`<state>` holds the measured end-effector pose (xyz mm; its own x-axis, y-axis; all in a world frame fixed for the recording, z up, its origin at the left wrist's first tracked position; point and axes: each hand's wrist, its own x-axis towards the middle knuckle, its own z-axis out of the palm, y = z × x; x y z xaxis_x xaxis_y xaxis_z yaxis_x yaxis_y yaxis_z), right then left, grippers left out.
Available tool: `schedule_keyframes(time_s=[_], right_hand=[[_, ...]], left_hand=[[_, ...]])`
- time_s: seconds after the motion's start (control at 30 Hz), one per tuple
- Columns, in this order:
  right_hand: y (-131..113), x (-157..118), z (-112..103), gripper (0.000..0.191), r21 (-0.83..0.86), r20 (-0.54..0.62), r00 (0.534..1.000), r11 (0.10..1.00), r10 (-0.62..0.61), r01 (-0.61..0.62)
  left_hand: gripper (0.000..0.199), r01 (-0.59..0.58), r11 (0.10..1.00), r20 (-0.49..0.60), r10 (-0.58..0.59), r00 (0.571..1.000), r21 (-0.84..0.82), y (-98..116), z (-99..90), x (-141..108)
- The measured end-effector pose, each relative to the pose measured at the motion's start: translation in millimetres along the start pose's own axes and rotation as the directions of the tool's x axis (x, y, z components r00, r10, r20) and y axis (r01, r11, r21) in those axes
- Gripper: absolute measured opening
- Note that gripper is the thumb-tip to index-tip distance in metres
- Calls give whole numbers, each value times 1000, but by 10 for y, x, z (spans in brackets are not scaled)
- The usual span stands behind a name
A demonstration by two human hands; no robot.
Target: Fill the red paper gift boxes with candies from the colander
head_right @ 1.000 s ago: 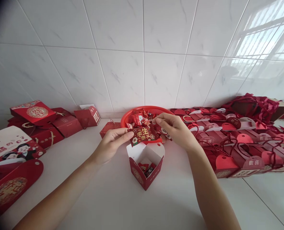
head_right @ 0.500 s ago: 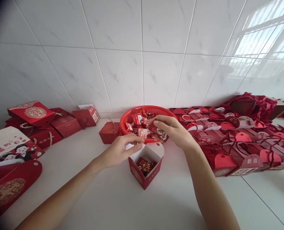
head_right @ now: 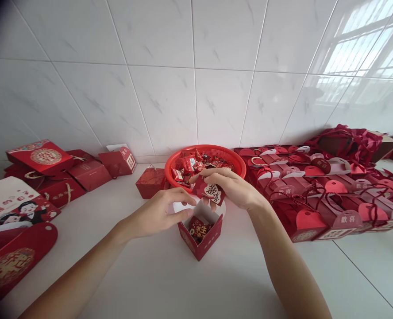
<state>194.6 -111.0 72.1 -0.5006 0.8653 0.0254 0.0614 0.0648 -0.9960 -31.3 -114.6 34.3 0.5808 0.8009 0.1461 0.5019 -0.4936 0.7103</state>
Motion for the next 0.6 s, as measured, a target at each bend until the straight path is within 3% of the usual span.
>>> schedule_keyframes(time_s=[0.2,0.4,0.6], right_hand=[[0,-21,4,36,-42,49,998,999,35,-33],[23,-21,40,35,-58,-14,997,995,76,-77],[-22,-46,-33,37,-96,117,993,995,5,6]], left_hand=[[22,-60,988,-12,58,998,-142,114,-71,-21],[29,-53,946,-76,30,997,-318,155,-5,-2],[29,-77,937,-154,25,988,-340,92,35,23]])
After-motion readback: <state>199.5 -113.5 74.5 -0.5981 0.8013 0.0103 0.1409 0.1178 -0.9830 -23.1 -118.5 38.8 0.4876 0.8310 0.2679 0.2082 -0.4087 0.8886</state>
